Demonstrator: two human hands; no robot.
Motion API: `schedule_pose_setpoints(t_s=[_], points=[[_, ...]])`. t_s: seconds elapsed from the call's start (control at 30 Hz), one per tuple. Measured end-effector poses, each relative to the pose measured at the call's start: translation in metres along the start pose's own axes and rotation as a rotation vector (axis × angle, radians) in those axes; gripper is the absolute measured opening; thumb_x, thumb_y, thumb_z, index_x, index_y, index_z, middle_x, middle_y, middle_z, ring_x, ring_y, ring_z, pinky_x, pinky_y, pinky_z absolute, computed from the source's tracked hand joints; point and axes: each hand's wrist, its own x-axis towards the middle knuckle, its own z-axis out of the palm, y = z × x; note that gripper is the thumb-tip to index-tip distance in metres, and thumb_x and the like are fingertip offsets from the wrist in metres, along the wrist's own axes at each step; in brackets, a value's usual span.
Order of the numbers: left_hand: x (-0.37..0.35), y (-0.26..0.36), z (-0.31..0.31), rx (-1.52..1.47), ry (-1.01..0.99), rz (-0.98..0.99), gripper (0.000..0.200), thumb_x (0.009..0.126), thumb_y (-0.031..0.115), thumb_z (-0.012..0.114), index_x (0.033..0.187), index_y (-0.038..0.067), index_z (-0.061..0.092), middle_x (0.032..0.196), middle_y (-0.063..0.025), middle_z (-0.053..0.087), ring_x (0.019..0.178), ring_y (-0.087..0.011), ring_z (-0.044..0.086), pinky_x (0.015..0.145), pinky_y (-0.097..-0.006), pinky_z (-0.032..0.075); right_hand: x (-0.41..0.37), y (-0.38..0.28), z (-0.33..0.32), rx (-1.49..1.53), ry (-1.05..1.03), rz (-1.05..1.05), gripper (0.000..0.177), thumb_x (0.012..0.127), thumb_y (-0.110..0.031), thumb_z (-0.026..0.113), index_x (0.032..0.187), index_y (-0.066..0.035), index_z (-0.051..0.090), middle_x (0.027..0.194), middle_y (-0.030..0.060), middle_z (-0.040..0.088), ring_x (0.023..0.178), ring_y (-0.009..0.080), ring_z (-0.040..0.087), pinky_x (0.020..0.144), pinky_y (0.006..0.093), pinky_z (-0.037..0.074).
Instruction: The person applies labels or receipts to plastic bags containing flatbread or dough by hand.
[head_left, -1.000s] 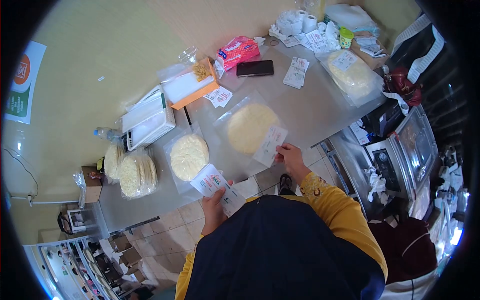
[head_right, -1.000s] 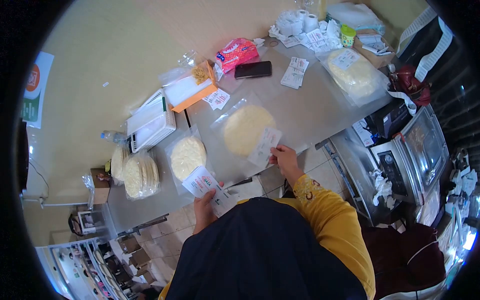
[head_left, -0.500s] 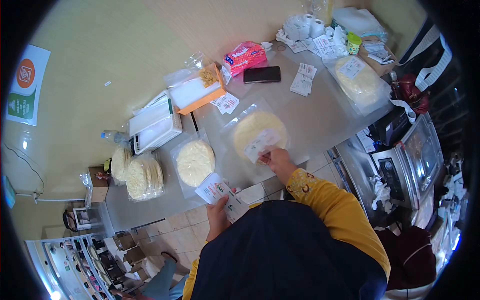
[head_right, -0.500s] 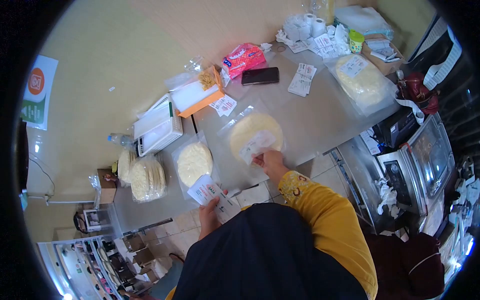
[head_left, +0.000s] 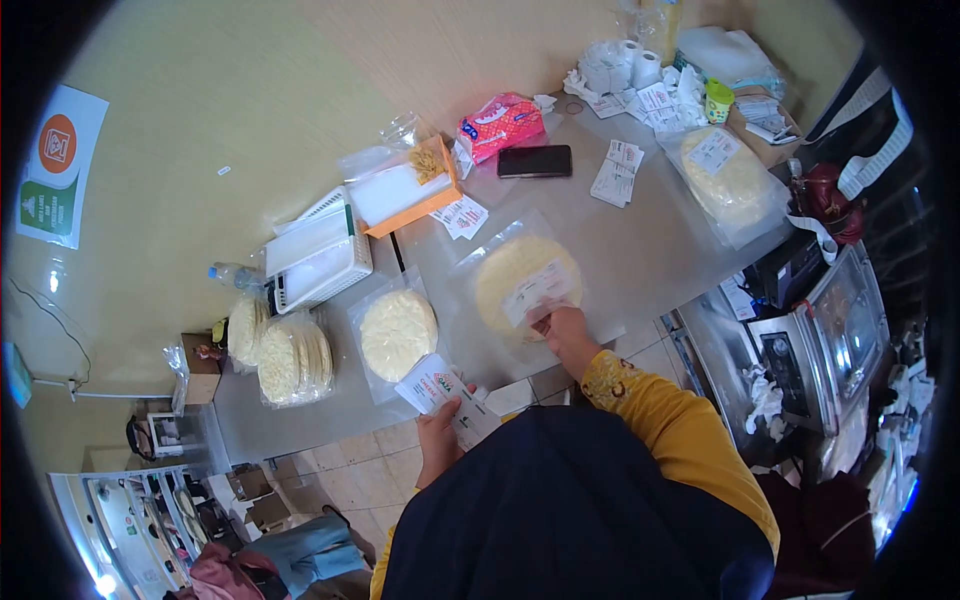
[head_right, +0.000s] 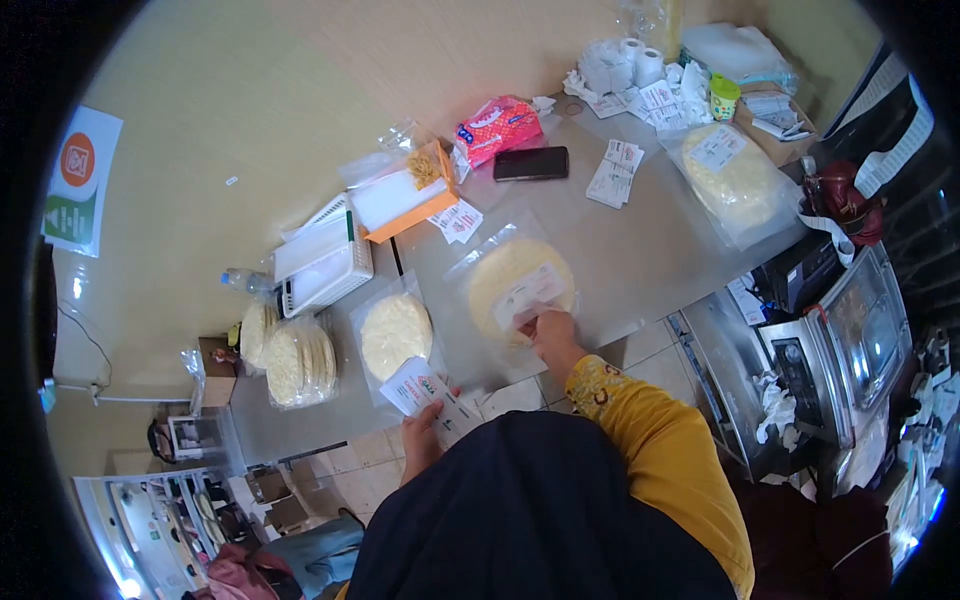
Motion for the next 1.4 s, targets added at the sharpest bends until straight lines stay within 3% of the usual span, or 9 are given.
schedule_pose_setpoints(t_s=[0.43,0.53,0.63,0.73,0.83,0.93,1.27,1.33,1.4], points=[[-0.006,0.007,0.004,-0.018,0.013,-0.019,0.043,0.079,-0.004,0.048,0.121,-0.008,0.039,0.107,-0.0222,0.058,0.100,-0.0307,0.059,0.085,-0.0411,0.047,0.011,-0.009,0.014,-0.319,0.040,-0.030,0.012,0.084,-0.016,0.059,0.089,-0.005,0.058,0.071,0.0076,0.060,0.052,0.0196,0.057,0.047,0.0291,0.050],[-0.006,0.007,-0.001,-0.007,0.050,0.001,0.042,0.079,-0.004,0.048,0.120,-0.009,0.039,0.106,-0.0227,0.058,0.100,-0.0312,0.059,0.086,-0.0411,0.047,0.014,-0.009,-0.008,-0.546,-0.194,0.184,0.022,0.082,-0.014,0.061,0.100,-0.001,0.057,0.083,0.0111,0.062,0.064,0.0201,0.061,0.057,0.0306,0.052],[-0.009,0.012,-0.001,-0.001,0.084,-0.002,0.042,0.079,-0.004,0.048,0.120,-0.008,0.040,0.106,-0.0226,0.059,0.099,-0.0315,0.059,0.086,-0.0406,0.047,-0.027,-0.025,-0.020,-0.658,-0.452,0.150,0.034,0.081,-0.012,0.062,0.112,0.001,0.054,0.098,0.0144,0.061,0.081,0.0208,0.061,0.069,0.0317,0.052],[-0.011,0.016,0.001,0.004,0.122,0.006,0.042,0.079,-0.003,0.048,0.120,-0.008,0.040,0.105,-0.0223,0.059,0.097,-0.0311,0.060,0.085,-0.0400,0.048,-0.041,-0.021,-0.027,-0.395,-0.600,0.107,0.036,0.084,-0.012,0.059,0.116,0.002,0.051,0.107,0.0163,0.058,0.093,0.0212,0.059,0.076,0.0305,0.051],[-0.007,0.010,-0.008,0.019,0.042,0.010,0.041,0.080,-0.003,0.047,0.120,-0.008,0.041,0.105,-0.0209,0.059,0.095,-0.0304,0.060,0.083,-0.0398,0.049,-0.036,-0.028,-0.018,-0.322,-0.236,0.014,0.033,0.087,-0.014,0.055,0.115,0.003,0.051,0.104,0.0163,0.059,0.092,0.0216,0.060,0.077,0.0296,0.051],[-0.004,0.008,0.004,-0.014,0.024,-0.002,0.039,0.080,-0.003,0.047,0.118,-0.008,0.043,0.104,-0.0193,0.060,0.093,-0.0295,0.061,0.081,-0.0393,0.050,-0.042,-0.048,0.009,-0.262,-0.216,-0.159,0.027,0.090,-0.016,0.051,0.109,0.003,0.054,0.094,0.0127,0.061,0.082,0.0182,0.061,0.070,0.0280,0.050],[0.003,0.002,0.017,0.075,-0.061,0.016,0.040,0.079,-0.005,0.045,0.119,-0.006,0.045,0.108,-0.0173,0.057,0.097,-0.0293,0.059,0.078,-0.0393,0.050,-0.048,-0.230,0.010,-0.388,-0.152,-0.578,0.017,0.087,-0.014,0.051,0.093,-0.002,0.060,0.083,0.0085,0.066,0.070,0.0171,0.064,0.055,0.0269,0.049],[0.002,0.002,0.023,0.047,-0.081,0.027,0.042,0.079,-0.004,0.045,0.121,-0.006,0.043,0.109,-0.0176,0.056,0.098,-0.0296,0.059,0.079,-0.0400,0.050,-0.058,-0.274,-0.002,-0.343,-0.119,-0.620,0.016,0.086,-0.012,0.050,0.094,-0.001,0.059,0.083,0.0102,0.066,0.071,0.0191,0.064,0.056,0.0281,0.051],[0.001,0.001,0.028,0.031,-0.099,0.032,0.043,0.079,-0.004,0.046,0.122,-0.006,0.042,0.111,-0.0176,0.055,0.099,-0.0300,0.059,0.080,-0.0406,0.049,-0.054,-0.322,-0.032,-0.354,-0.133,-0.631,0.019,0.086,-0.012,0.052,0.100,-0.002,0.056,0.091,0.0115,0.065,0.080,0.0220,0.064,0.069,0.0352,0.053]])
